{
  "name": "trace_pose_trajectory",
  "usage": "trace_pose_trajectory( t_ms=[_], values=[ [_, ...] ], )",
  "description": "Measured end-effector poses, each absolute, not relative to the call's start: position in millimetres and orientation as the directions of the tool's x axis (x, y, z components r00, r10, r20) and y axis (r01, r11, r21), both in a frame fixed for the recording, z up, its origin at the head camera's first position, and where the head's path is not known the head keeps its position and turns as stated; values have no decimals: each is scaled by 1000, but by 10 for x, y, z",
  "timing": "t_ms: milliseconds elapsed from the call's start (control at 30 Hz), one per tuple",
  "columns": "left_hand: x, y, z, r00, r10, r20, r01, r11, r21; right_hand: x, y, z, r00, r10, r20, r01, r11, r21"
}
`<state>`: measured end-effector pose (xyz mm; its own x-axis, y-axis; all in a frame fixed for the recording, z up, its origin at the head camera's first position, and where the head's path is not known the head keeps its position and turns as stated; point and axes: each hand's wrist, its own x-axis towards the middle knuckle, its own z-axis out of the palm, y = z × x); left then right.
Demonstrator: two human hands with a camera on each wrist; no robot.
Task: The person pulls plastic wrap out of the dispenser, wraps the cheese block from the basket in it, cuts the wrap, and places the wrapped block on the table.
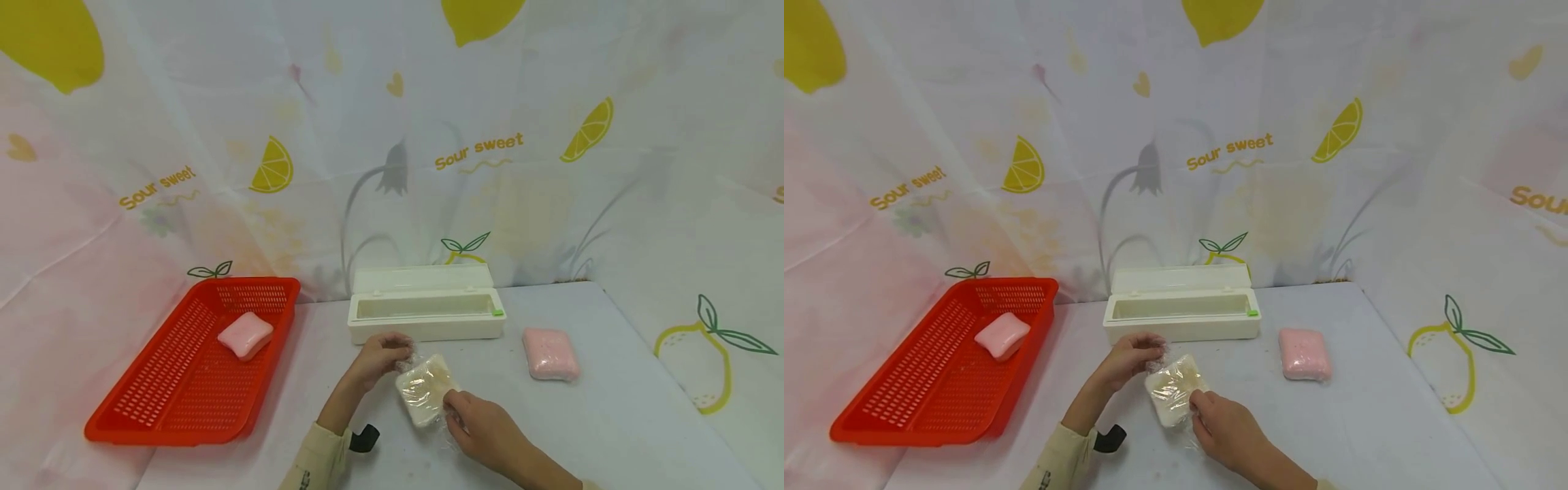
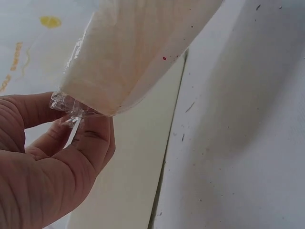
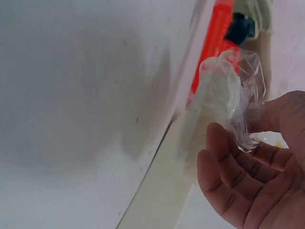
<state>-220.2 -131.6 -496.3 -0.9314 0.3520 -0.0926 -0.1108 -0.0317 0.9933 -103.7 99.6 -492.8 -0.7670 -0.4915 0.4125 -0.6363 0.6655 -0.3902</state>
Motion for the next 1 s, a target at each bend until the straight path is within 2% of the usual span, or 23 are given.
trace_pose_trajectory(
  t_ms=[200,467,633,733,867,1000],
  values=[
    [-2220,-1241,-5056,-926,368,-84,-79,30,996,-927,939,-4976,-745,-556,369,-667,611,-427],
    [-2164,-1142,-5105,-931,358,-70,-19,145,989,-915,870,-5147,-668,-594,447,-744,546,-386],
    [-2010,-1106,-4935,-931,363,-45,26,186,982,-902,852,-5189,-658,-594,463,-752,549,-364],
    [-2049,-1121,-5027,-929,370,-33,51,216,975,-899,849,-5191,-652,-593,473,-757,546,-359],
    [-2124,-1168,-5149,-911,411,-20,142,360,922,-903,858,-5192,-638,-594,490,-769,522,-369],
    [-2052,-1228,-5057,-914,405,14,242,519,820,-905,869,-5157,-651,-600,465,-758,491,-428]
  ],
)
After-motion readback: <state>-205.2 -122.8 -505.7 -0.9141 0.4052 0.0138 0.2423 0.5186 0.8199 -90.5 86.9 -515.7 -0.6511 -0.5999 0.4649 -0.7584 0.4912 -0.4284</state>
